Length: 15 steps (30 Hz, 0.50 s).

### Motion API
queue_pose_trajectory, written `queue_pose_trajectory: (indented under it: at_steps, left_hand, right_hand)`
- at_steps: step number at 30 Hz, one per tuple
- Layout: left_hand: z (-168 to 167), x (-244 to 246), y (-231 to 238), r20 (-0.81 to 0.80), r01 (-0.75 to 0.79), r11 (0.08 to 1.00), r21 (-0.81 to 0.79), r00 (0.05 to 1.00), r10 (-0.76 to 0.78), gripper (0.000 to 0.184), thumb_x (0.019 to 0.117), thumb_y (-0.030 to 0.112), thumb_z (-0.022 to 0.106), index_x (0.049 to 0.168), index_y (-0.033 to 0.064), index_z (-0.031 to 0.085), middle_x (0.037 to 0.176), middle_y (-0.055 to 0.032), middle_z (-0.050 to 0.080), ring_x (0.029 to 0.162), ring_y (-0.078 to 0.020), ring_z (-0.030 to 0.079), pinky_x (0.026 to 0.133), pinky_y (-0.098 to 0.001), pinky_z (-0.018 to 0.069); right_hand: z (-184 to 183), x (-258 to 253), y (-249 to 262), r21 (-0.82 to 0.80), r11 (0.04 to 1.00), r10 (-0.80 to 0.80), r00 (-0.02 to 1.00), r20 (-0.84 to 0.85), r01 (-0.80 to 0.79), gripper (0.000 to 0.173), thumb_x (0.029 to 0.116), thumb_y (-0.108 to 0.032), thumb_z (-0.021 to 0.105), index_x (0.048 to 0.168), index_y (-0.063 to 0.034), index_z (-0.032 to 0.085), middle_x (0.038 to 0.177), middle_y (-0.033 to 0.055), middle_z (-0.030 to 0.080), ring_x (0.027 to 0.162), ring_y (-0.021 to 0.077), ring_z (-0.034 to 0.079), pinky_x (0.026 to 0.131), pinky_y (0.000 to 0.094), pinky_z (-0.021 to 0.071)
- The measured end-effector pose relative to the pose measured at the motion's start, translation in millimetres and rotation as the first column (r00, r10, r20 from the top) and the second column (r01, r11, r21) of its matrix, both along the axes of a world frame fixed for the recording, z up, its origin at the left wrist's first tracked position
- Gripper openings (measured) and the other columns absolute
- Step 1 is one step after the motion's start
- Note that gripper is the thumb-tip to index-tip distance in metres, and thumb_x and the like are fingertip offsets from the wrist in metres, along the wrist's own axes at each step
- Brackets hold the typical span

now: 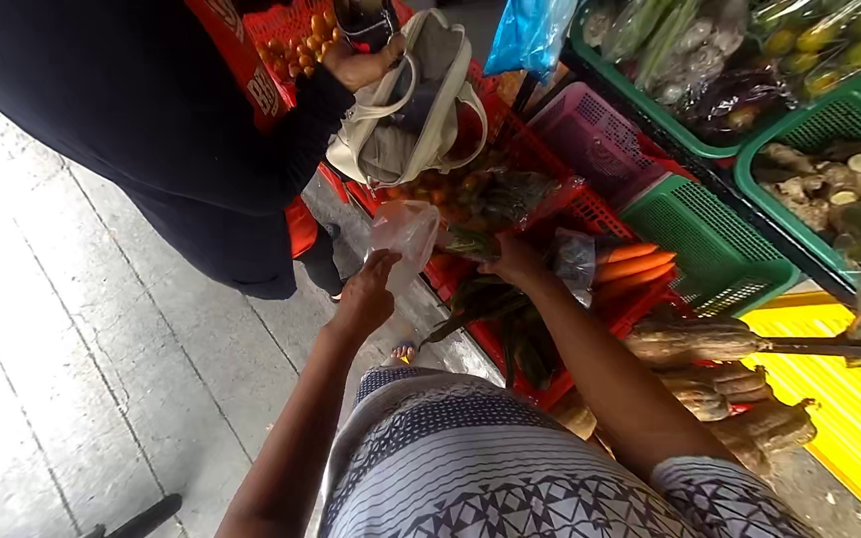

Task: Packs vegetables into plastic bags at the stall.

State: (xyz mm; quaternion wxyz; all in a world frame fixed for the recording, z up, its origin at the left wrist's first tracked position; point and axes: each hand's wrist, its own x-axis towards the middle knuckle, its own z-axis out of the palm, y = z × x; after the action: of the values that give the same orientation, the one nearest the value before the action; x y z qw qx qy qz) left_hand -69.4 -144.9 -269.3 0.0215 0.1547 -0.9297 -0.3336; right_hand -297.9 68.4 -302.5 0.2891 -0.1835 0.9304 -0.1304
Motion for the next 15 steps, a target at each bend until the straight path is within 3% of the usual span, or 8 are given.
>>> queue_pose_trajectory:
  at_steps: [1, 4, 6, 9, 11, 15]
  left_hand:
    - [1.9, -4.0, 0.7, 0.007, -0.028, 0.999, 0.035, 1.000, 0.028, 0.065, 0.0782, -0.013, 0.063, 0.140, 0.0067, 0.057, 0.149, -0.0171, 0.051, 0.115, -0.0369, 0.066, 0.087, -0.0591, 0.0568]
    - [4.2, -16.2, 2.2, 0.052, -0.114, 0.986, 0.124, 0.993, 0.108, 0.072, 0.0748, -0.009, 0.068, 0.142, 0.0095, 0.051, 0.151, -0.0171, 0.047, 0.111, -0.0371, 0.066, 0.085, -0.0572, 0.0581]
    - [3.9, -23.7, 2.6, 0.091, -0.138, 0.979, 0.152, 0.988, 0.126, 0.072, 0.0748, -0.008, 0.070, 0.142, 0.0094, 0.050, 0.153, -0.0180, 0.043, 0.111, -0.0381, 0.066, 0.085, -0.0570, 0.0581]
    - [-0.8, -33.2, 6.0, 0.157, -0.100, 0.987, 0.128, 0.984, 0.080, 0.068, 0.0746, -0.007, 0.069, 0.139, 0.0081, 0.053, 0.158, -0.0178, 0.036, 0.111, -0.0383, 0.065, 0.084, -0.0560, 0.0586]
    - [-3.3, -40.1, 13.3, 0.201, -0.054, 0.994, 0.092, 0.979, 0.035, 0.068, 0.0747, -0.009, 0.068, 0.140, 0.0047, 0.054, 0.161, -0.0180, 0.033, 0.111, -0.0394, 0.065, 0.085, -0.0556, 0.0581]
    - [-2.7, -60.9, 31.0, 0.280, 0.007, 1.000, 0.019, 0.960, -0.012, 0.074, 0.0775, -0.008, 0.067, 0.148, 0.0041, 0.047, 0.165, -0.0166, 0.026, 0.111, -0.0406, 0.066, 0.086, -0.0557, 0.0580]
  right_hand:
    - [-8.6, -0.4, -4.8, 0.075, 0.996, 0.040, 0.999, -0.034, -0.037, 0.077, 0.0862, -0.036, 0.084, 0.146, -0.0018, 0.049, 0.128, 0.0283, 0.064, 0.119, 0.0481, 0.062, 0.097, 0.0707, 0.0480]
    - [-21.0, 2.2, -8.3, 0.169, 0.979, 0.132, 0.983, -0.125, -0.110, 0.037, 0.1028, -0.030, 0.062, 0.126, 0.0000, 0.064, 0.119, 0.0269, 0.068, 0.113, 0.0462, 0.066, 0.091, 0.0665, 0.0520]
    - [-11.6, 3.5, -2.8, 0.121, 0.989, 0.103, 0.987, -0.123, -0.088, 0.032, 0.1071, -0.026, 0.053, 0.122, -0.0006, 0.065, 0.119, 0.0266, 0.068, 0.116, 0.0456, 0.065, 0.095, 0.0652, 0.0502]
    - [18.8, 9.8, 17.0, -0.117, 0.993, -0.042, 0.988, -0.146, 0.025, 0.031, 0.1069, -0.025, 0.055, 0.116, 0.0023, 0.068, 0.110, 0.0274, 0.070, 0.109, 0.0451, 0.066, 0.095, 0.0654, 0.0492]
    - [39.5, 21.1, 36.9, -0.339, 0.937, -0.144, 0.978, -0.150, 0.086, 0.029, 0.1053, -0.022, 0.058, 0.110, 0.0036, 0.069, 0.099, 0.0240, 0.070, 0.097, 0.0379, 0.068, 0.090, 0.0603, 0.0516]
    - [71.5, 50.6, 68.5, -0.661, 0.736, -0.173, 0.985, 0.030, 0.149, 0.022, 0.1013, -0.023, 0.062, 0.100, -0.0014, 0.069, 0.082, 0.0039, 0.065, 0.069, 0.0072, 0.057, 0.065, 0.0280, 0.0504]
